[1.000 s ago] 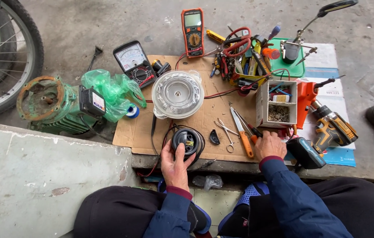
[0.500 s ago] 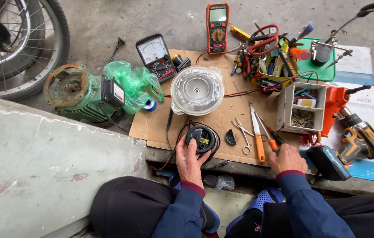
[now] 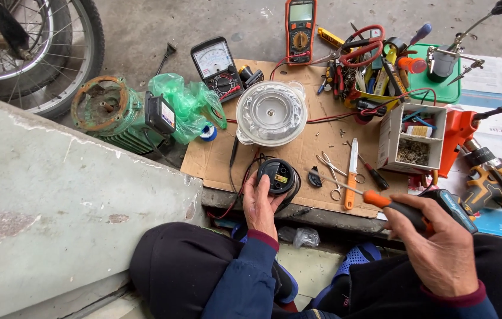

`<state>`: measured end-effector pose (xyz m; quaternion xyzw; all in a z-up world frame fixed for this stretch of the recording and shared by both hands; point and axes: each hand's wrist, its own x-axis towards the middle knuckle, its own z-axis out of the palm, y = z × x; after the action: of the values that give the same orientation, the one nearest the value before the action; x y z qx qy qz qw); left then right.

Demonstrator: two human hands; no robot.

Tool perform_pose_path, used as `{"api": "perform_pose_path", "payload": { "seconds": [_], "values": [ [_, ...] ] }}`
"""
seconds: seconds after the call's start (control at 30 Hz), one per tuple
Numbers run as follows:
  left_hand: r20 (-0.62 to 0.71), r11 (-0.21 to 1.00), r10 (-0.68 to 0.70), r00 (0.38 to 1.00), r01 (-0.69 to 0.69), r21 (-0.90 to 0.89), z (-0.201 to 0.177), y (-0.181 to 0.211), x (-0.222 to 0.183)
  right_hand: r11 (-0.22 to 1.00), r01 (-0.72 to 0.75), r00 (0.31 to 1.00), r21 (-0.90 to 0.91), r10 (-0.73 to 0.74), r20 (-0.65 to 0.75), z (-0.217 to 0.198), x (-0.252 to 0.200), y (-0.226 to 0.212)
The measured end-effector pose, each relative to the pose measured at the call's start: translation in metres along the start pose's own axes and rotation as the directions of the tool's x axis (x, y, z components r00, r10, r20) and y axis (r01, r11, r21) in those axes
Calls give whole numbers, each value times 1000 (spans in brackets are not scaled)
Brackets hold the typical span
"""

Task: Using a utility knife to scrape and adjust the internal components of a small electric motor housing.

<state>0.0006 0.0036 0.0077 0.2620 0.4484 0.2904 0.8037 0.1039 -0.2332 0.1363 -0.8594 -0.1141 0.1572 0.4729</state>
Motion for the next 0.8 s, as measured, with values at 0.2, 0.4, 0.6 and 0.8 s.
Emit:
{"api": "perform_pose_path", "payload": {
  "seconds": [0.2, 0.4, 0.6, 0.8],
  "values": [
    [60, 1000, 25, 998, -26, 15, -9, -8, 8, 970, 188, 982, -155, -186, 23, 17, -4, -16],
    [84, 999, 48, 995, -49, 6, -13, -15, 15, 947, 260, 965, -187, -261, 20, 23, -3, -10],
    [146, 978, 140, 979, -159, 131, -12, -17, 13, 949, 231, 973, -214, -229, 34, 22, -2, -6],
    [147, 975, 140, 979, -163, 151, -12, -18, 12, 952, 243, 970, -184, -243, 25, 27, 0, -6]
  ]
}}
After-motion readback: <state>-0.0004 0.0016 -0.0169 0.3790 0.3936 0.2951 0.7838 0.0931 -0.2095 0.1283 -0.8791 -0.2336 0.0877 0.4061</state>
